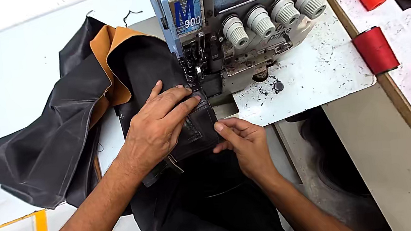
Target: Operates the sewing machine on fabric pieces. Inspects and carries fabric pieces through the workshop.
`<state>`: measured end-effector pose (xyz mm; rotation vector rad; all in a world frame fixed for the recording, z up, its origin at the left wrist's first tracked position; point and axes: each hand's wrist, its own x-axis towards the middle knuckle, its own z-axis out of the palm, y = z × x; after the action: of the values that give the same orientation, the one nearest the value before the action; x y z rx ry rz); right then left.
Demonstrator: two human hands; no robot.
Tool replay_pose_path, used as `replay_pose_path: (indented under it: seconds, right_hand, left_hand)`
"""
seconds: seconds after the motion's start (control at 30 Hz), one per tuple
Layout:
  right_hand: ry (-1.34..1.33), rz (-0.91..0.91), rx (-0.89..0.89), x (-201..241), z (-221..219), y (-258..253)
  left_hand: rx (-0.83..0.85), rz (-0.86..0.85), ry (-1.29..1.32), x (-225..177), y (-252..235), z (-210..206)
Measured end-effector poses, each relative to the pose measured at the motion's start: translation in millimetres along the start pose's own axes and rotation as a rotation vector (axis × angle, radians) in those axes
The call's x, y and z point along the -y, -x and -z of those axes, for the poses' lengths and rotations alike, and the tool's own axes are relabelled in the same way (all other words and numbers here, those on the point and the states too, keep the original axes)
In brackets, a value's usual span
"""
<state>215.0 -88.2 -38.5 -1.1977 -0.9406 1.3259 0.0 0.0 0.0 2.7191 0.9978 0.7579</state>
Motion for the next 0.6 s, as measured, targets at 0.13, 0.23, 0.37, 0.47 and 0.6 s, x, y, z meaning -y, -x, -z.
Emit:
replay_pose_path:
  seconds: [0.13, 0.23, 0.37, 0.47, 0.6]
  right_hand:
    - [0.040, 0.052, -0.012, 5.1, -2.3, 1.2]
    - [0.046, 0.080, -0.027, 9.1, -3.1, 2.3]
    - [0.040, 0.082, -0.017, 16.4, -7.4, -2.1]
    - [0.050, 0.068, -0.004, 18.2, -9.9, -3.9]
    - [0.048, 0.063, -0.020, 17.4, -11.0, -5.0]
  left_hand:
    - [0.010, -0.023, 0.000, 5.8, -0.2, 0.8]
    - [0.002, -0.019, -0.006, 8.3, -0.9, 0.6]
    - [-0.003, -0.059, 0.021, 19.4, -5.7, 3.2]
    - [0.004, -0.071, 0.032, 23.6, -7.8, 6.2]
    - [0.002, -0.053, 0.030, 23.3, -8.4, 6.6]
